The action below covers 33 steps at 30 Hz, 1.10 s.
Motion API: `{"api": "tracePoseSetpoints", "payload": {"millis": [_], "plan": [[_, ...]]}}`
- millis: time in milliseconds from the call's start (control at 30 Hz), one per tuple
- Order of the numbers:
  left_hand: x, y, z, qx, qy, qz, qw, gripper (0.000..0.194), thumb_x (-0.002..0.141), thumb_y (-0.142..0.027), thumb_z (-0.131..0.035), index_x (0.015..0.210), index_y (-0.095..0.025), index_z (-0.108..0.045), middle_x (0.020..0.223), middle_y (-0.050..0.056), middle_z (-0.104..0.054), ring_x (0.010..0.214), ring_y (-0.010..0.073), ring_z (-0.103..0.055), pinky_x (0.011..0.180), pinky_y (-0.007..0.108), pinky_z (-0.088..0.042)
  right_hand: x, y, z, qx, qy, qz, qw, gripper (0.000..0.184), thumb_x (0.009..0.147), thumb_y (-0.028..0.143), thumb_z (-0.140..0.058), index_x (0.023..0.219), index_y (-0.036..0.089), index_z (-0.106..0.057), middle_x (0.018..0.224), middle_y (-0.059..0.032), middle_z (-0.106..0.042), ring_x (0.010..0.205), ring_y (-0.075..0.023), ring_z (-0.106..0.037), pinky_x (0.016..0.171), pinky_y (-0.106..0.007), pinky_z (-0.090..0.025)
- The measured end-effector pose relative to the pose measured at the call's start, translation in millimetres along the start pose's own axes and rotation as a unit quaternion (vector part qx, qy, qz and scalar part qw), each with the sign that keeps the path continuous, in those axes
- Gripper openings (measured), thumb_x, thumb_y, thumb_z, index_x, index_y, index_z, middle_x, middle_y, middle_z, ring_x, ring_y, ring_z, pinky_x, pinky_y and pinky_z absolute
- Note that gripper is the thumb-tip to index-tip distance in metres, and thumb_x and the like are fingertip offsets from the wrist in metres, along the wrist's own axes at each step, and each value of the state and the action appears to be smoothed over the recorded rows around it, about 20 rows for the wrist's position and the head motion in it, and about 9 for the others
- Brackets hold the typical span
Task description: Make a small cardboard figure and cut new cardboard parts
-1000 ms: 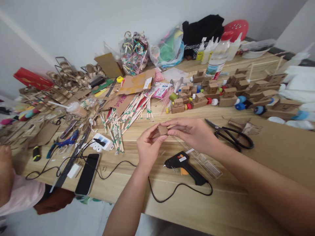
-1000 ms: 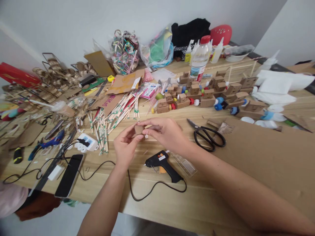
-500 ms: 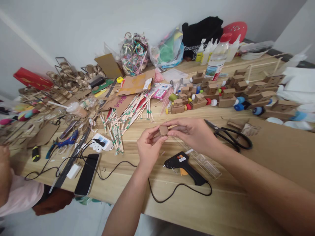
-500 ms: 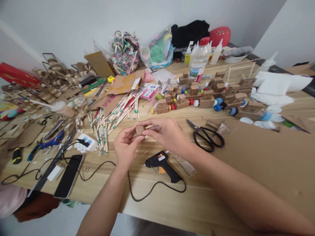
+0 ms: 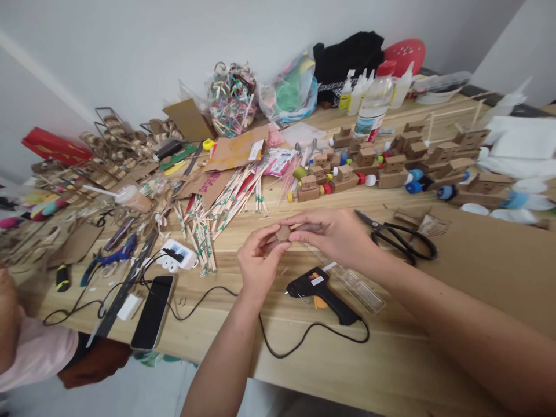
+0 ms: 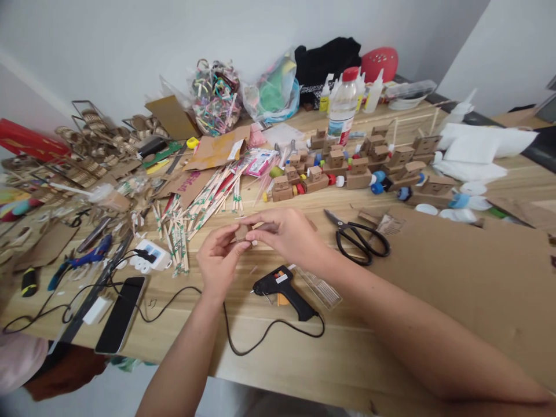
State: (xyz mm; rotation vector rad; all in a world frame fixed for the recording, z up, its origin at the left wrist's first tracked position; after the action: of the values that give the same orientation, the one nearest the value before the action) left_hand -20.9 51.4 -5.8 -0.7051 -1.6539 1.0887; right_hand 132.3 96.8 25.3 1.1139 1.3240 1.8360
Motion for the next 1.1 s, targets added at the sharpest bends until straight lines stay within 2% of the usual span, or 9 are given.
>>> {"api": "tracePoseSetpoints", "payload": {"millis": [100,233,400,467,633,700,800,967,1100], "plan": [[0.8,4.0,0.7,0.002,-0.005,0.02,1.0,0.047,0.063,-0.058,-0.093,0.088,-0.021,-0.078,0.087,0.007,-0.08,0.083,0.0212,-0.078,0.074,0.032,-0.066,1.6,-4.9,0.7,0.017,-0.001,-0.009,1.0,0.021,0.08,0.03,-0.075,0.098,0.025,-0.086,0.105,-0.0043,-0.084,0.093,-0.0235,-0.081,0.088,-0.037,-0.066],[4.6,13.3,0.5,-0.026,0.004,0.081,0.996,0.052,0.057,-0.056,-0.096,0.088,-0.02,-0.076,0.087,0.007,-0.08,0.08,0.0217,-0.078,0.073,0.033,-0.064,4.7,-9.7,2.4,0.004,0.012,-0.015,1.0,0.026,0.085,0.032,-0.071,0.105,0.025,-0.085,0.098,-0.0042,-0.085,0.085,-0.0221,-0.081,0.083,-0.038,-0.068],[8.7,19.3,2.0,-0.07,0.011,0.124,0.99,0.057,0.052,-0.056,-0.098,0.09,-0.02,-0.075,0.088,0.005,-0.079,0.08,0.02,-0.077,0.072,0.029,-0.062,4.6,-10.5,0.3,0.035,0.027,-0.015,0.999,0.03,0.082,0.027,-0.075,0.111,0.026,-0.084,0.112,-0.0048,-0.083,0.096,-0.023,-0.08,0.09,-0.038,-0.067],[9.0,20.5,2.5,-0.082,0.013,0.138,0.987,0.058,0.05,-0.055,-0.099,0.091,-0.021,-0.075,0.089,0.005,-0.079,0.081,0.0199,-0.077,0.071,0.028,-0.061,3.6,-7.9,-0.5,0.023,0.032,-0.005,0.999,0.032,0.082,0.023,-0.075,0.113,0.026,-0.083,0.111,-0.0047,-0.083,0.096,-0.0226,-0.08,0.091,-0.038,-0.066],[8.4,20.3,0.5,-0.125,0.019,0.175,0.977,0.059,0.048,-0.053,-0.101,0.089,-0.021,-0.075,0.087,0.004,-0.081,0.075,0.0179,-0.077,0.067,0.026,-0.061,0.2,7.5,-0.6,-0.092,0.047,0.066,0.992,0.043,0.085,0.012,-0.072,0.126,0.026,-0.078,0.102,-0.0024,-0.084,0.087,-0.019,-0.08,0.086,-0.032,-0.066],[8.1,18.9,-1.9,-0.136,0.027,0.183,0.973,0.058,0.048,-0.052,-0.101,0.089,-0.021,-0.075,0.085,0.004,-0.081,0.073,0.0173,-0.076,0.066,0.025,-0.061,-2.4,14.9,-1.6,-0.165,0.044,0.11,0.979,0.046,0.087,0.01,-0.073,0.13,0.026,-0.075,0.096,-0.0022,-0.083,0.083,-0.0177,-0.079,0.082,-0.03,-0.065],[7.8,16.4,-4.7,-0.146,0.033,0.183,0.972,0.056,0.049,-0.052,-0.101,0.088,-0.022,-0.075,0.082,0.003,-0.08,0.071,0.0162,-0.076,0.063,0.023,-0.06,-6.7,23.8,-3.7,-0.248,0.025,0.17,0.953,0.038,0.092,0.015,-0.072,0.129,0.023,-0.075,0.097,-0.0055,-0.081,0.08,-0.017,-0.076,0.078,-0.029,-0.063],[4.7,16.4,-6.9,-0.162,0.03,0.191,0.968,0.054,0.051,-0.051,-0.1,0.088,-0.021,-0.075,0.083,0.004,-0.081,0.073,0.0166,-0.076,0.063,0.023,-0.06,-10.1,29.0,-8.4,-0.296,0.027,0.227,0.927,0.031,0.099,0.018,-0.065,0.129,0.02,-0.072,0.095,-0.0068,-0.078,0.082,-0.0178,-0.075,0.077,-0.029,-0.063],[2.0,15.0,-8.7,-0.179,0.039,0.197,0.963,0.051,0.054,-0.049,-0.1,0.089,-0.021,-0.075,0.081,0.003,-0.08,0.073,0.0165,-0.076,0.067,0.025,-0.062,-10.8,27.8,-9.9,-0.32,0.036,0.231,0.918,0.03,0.1,0.016,-0.061,0.127,0.02,-0.071,0.098,-0.0071,-0.078,0.085,-0.0183,-0.075,0.078,-0.029,-0.062]]}}
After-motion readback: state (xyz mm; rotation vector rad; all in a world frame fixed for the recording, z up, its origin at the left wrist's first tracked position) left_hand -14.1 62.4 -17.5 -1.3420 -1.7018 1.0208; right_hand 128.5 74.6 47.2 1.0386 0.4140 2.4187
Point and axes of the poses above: each hand's wrist, its own x-axis towards the middle knuckle, its own z-axis out of the back of the hand, y = z × x, the point moved 7 cm from there along x, towards the middle knuckle
